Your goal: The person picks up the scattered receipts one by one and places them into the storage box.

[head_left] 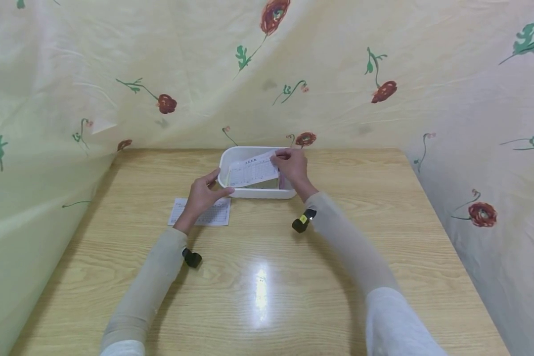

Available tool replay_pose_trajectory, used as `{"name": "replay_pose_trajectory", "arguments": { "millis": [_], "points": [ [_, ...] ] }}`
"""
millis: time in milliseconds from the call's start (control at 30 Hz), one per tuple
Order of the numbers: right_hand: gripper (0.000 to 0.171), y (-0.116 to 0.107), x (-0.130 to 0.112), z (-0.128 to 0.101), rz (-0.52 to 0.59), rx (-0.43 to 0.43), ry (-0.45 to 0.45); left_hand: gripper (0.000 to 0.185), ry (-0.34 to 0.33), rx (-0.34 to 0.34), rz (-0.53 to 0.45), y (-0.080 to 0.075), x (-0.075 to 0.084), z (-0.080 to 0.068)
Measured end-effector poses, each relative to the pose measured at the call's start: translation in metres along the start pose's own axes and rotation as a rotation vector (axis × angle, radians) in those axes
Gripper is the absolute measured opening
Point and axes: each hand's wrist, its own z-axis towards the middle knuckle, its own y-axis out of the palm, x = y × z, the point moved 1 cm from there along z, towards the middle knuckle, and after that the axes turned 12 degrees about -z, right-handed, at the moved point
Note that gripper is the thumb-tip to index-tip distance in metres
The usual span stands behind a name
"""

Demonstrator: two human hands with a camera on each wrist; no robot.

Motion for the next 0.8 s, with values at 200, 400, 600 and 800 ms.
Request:
{"name": "replay_pose_trajectory", "arguments": {
  "millis": [200,400,600,800],
  "points": [
    [0.025,0.004,0.000,0.000,-0.008,-0.027,0.010,0.088,-0.016,0.003,0.005,0.001,0.001,0.000],
    [0.024,0.001,0.001,-0.001,0.005,-0.065,0.001,0.090,-0.027,0.000,0.020,0.001,0.001,0.001],
    [0.026,-0.008,0.004,0.001,0.033,-0.062,-0.032,0.090,-0.024,0.000,0.028,0.001,0.001,0.000],
    [0.032,-0.022,-0.003,-0.006,0.077,-0.047,-0.128,0.089,-0.016,0.003,0.022,0.001,0.002,0.000]
  ]
}}
